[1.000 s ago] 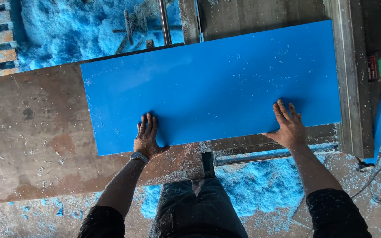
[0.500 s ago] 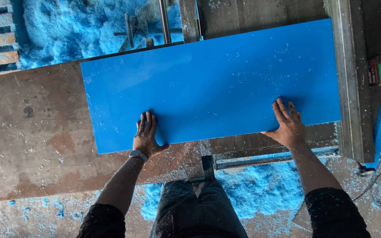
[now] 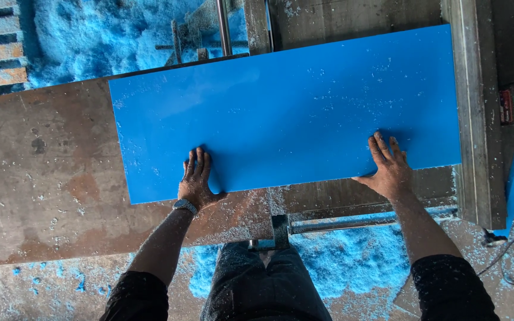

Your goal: Cutting large blue plastic sheets into smaller rectangular sections using a industrial table saw and stacking them on a pallet.

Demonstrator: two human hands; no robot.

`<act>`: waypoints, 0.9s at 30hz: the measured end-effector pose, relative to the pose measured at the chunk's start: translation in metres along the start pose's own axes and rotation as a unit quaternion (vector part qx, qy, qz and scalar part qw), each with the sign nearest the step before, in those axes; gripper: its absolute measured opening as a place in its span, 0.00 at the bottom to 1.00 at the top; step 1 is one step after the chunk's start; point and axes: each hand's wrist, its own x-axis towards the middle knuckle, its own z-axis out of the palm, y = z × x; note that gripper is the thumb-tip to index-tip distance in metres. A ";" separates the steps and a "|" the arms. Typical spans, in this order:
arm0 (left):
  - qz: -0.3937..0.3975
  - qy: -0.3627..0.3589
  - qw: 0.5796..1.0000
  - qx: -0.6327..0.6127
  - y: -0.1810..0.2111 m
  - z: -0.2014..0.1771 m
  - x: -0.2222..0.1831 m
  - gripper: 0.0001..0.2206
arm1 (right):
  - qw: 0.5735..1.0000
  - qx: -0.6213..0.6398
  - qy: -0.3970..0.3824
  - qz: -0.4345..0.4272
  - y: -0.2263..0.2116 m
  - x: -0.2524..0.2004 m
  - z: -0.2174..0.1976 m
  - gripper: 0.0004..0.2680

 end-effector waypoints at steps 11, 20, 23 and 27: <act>0.003 0.000 1.000 0.007 0.001 -0.001 0.000 0.64 | 1.000 0.000 -0.021 0.007 -0.002 0.000 -0.005 0.47; 0.006 0.015 1.000 -0.003 -0.001 0.004 -0.002 0.64 | 1.000 -0.006 -0.010 0.005 -0.001 -0.001 0.001 0.47; 0.001 0.012 1.000 0.000 0.000 0.002 -0.001 0.65 | 1.000 -0.008 -0.012 0.008 -0.002 0.000 -0.001 0.47; 0.000 0.010 1.000 0.004 0.000 0.001 -0.002 0.64 | 1.000 -0.006 -0.006 0.005 -0.002 -0.001 0.001 0.47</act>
